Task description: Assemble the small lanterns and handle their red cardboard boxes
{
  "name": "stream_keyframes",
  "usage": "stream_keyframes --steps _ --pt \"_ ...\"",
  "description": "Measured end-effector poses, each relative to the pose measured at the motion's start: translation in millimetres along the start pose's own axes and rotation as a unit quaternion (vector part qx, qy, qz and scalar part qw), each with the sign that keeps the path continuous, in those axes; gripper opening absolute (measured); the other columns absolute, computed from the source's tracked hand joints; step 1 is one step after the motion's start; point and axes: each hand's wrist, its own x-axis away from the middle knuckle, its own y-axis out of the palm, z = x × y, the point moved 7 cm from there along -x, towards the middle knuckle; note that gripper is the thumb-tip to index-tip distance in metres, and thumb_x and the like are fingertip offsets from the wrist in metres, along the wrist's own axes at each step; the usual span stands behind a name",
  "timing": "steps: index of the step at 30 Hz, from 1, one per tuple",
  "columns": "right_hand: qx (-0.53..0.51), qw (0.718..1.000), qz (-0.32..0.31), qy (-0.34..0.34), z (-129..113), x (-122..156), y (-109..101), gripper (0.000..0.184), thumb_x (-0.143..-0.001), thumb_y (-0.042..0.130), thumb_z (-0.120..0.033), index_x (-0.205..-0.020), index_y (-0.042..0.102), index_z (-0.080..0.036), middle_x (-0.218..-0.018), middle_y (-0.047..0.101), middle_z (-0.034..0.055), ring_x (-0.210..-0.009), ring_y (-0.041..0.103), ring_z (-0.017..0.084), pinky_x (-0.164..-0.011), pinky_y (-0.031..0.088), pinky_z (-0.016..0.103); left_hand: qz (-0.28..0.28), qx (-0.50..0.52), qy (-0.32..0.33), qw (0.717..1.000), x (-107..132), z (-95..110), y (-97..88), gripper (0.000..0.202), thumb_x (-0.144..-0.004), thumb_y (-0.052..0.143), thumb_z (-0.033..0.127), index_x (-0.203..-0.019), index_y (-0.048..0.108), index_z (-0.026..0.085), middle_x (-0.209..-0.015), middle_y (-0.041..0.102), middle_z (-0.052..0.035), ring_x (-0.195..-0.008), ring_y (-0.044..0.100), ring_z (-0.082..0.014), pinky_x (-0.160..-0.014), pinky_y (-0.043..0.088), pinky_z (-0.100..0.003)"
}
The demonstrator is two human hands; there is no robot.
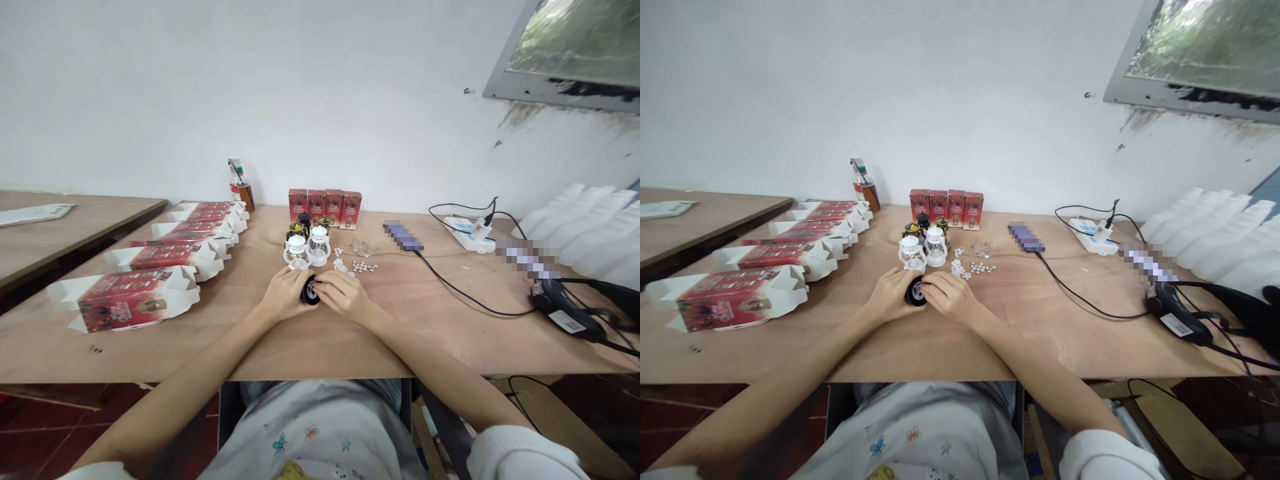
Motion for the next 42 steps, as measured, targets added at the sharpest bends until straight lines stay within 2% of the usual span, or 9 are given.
stream_keyframes --steps 5,10,14,20,35,42 --pt "0.009 1.0 0.002 -0.019 -1.5 -0.7 -1.6 0.008 -0.082 0.056 -0.011 -0.084 0.064 -0.013 -0.086 0.069 0.0076 -0.083 0.064 0.016 -0.074 0.054 0.027 -0.025 -0.001 -0.009 1.0 1.0 -1.1 3.4 0.03 -0.071 0.058 0.04 -0.089 0.048 0.018 -0.077 0.065 -0.0049 -0.07 0.062 -0.0207 -0.065 0.042 -0.031" --pt "0.058 0.996 -0.001 -0.071 -5.9 2.7 1.7 0.009 -0.083 0.055 -0.012 -0.084 0.063 -0.014 -0.088 0.07 0.0067 -0.083 0.064 0.016 -0.072 0.054 0.027 -0.028 0.003 -0.016 0.999 1.5 -1.7 5.5 0.028 -0.072 0.057 0.038 -0.09 0.049 0.019 -0.078 0.065 -0.0051 -0.071 0.062 -0.0207 -0.066 0.042 -0.032" --pt "0.076 0.993 -0.016 -0.093 -8.1 6.5 5.4 0.011 -0.084 0.054 -0.012 -0.089 0.063 -0.012 -0.092 0.07 0.0095 -0.088 0.065 0.018 -0.075 0.054 0.03 -0.028 -0.002 -0.02 0.999 1.1 -2.0 6.3 0.029 -0.072 0.057 0.039 -0.09 0.049 0.019 -0.077 0.065 -0.005 -0.071 0.062 -0.0211 -0.066 0.042 -0.032" --pt "0.053 0.995 -0.044 -0.075 -5.2 11.2 10.9 0.015 -0.086 0.049 -0.012 -0.093 0.063 -0.015 -0.096 0.07 0.0107 -0.093 0.065 0.02 -0.076 0.054 0.033 -0.019 0.003 -0.018 1.0 0.3 -1.0 4.2 0.028 -0.073 0.056 0.039 -0.09 0.048 0.018 -0.076 0.065 -0.0057 -0.071 0.062 -0.0213 -0.066 0.043 -0.032" --pt "0.095 0.991 -0.021 -0.097 -8.2 12.0 11.4 0.016 -0.087 0.049 -0.017 -0.09 0.064 -0.014 -0.094 0.069 0.0103 -0.088 0.064 0.019 -0.073 0.056 0.03 0.008 0.01 -0.011 1.0 -0.4 1.0 -0.7 0.028 -0.074 0.056 0.039 -0.09 0.048 0.017 -0.077 0.066 -0.0054 -0.068 0.062 -0.0203 -0.066 0.043 -0.031" --pt "0.029 0.997 -0.059 -0.045 0.2 15.0 19.2 0.017 -0.089 0.046 -0.017 -0.092 0.063 -0.016 -0.096 0.068 0.0112 -0.089 0.064 0.02 -0.075 0.056 0.034 -0.008 0.015 -0.023 1.0 0.0 -0.6 1.5 0.029 -0.075 0.055 0.041 -0.091 0.049 0.018 -0.078 0.065 -0.0057 -0.069 0.062 -0.0206 -0.066 0.044 -0.031"
